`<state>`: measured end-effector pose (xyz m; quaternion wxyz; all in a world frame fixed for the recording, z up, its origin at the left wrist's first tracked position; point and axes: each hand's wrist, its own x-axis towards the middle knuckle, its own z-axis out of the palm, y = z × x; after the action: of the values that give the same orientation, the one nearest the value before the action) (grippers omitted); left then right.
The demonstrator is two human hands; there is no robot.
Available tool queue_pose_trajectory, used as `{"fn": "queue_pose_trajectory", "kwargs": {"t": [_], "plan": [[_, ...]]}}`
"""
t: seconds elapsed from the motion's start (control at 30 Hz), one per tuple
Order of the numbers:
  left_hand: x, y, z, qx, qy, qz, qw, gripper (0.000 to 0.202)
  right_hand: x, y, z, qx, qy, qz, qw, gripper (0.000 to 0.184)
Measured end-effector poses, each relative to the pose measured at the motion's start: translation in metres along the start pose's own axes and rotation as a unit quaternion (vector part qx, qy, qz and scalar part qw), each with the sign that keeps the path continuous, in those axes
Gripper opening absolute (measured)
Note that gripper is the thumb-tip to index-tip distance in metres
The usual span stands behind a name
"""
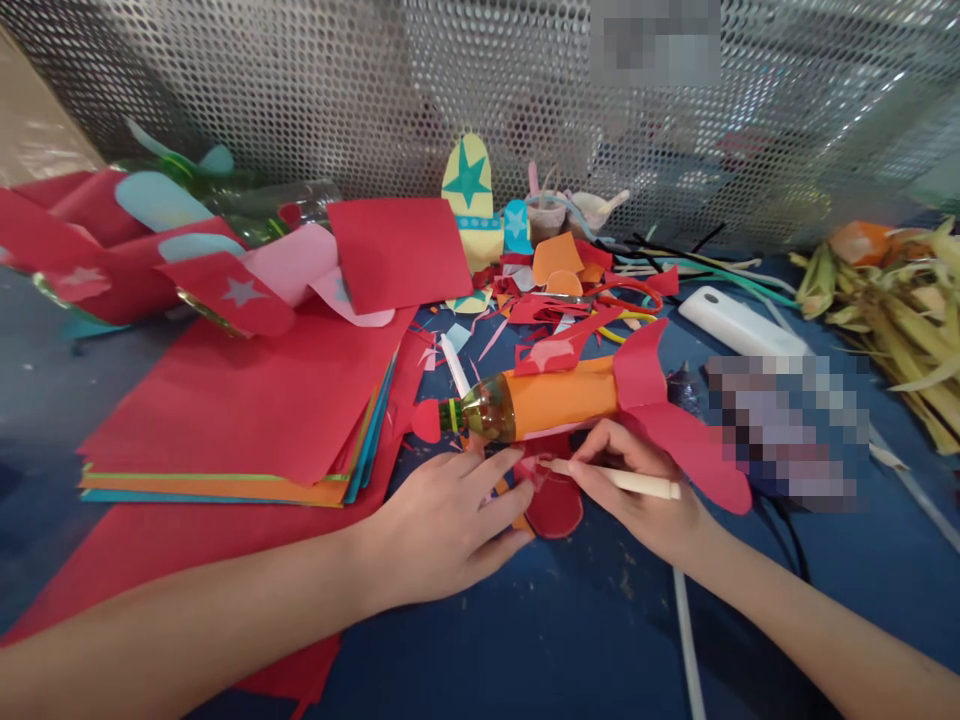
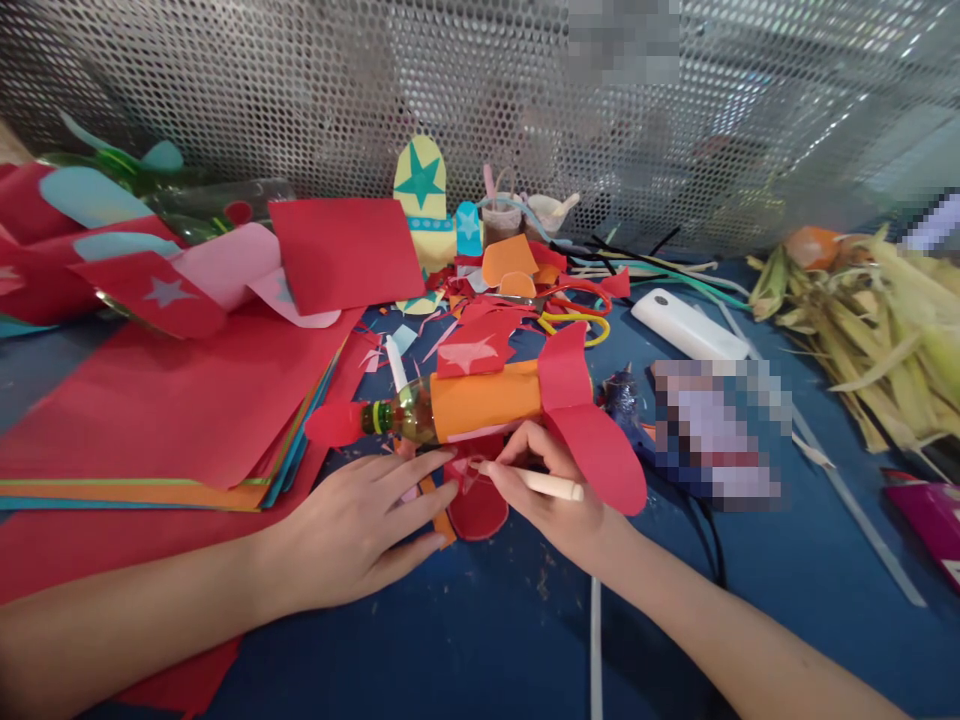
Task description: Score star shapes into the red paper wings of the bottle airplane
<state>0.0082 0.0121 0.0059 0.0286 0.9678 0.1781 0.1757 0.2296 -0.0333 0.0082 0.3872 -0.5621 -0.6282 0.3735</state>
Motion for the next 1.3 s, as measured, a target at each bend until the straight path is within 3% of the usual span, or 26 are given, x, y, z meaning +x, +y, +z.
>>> {"fn": "queue_pose_trajectory", "kwargs": {"t": [0.47,0.83,1.3], "plan": [[-0.0002,-0.0007,-0.0002,0.007,0.011,0.011,1.000,0.033,0.0025,-0.0057,0.0008,0.000,0.007,0.004,1.000,0.018],[0.0009,-0.0005,-0.0006,0.008,0.006,0.009,1.000,0.034,0.0002,-0.0035,0.0001,-0.069,0.033,-0.046,0.996,0.017],[0.0017,-0.0008,-0.0014,0.006,0.005,0.010,1.000,0.035,-0.0004,-0.0011,-0.0006,-0.089,0.033,-0.061,0.994,0.015]]}}
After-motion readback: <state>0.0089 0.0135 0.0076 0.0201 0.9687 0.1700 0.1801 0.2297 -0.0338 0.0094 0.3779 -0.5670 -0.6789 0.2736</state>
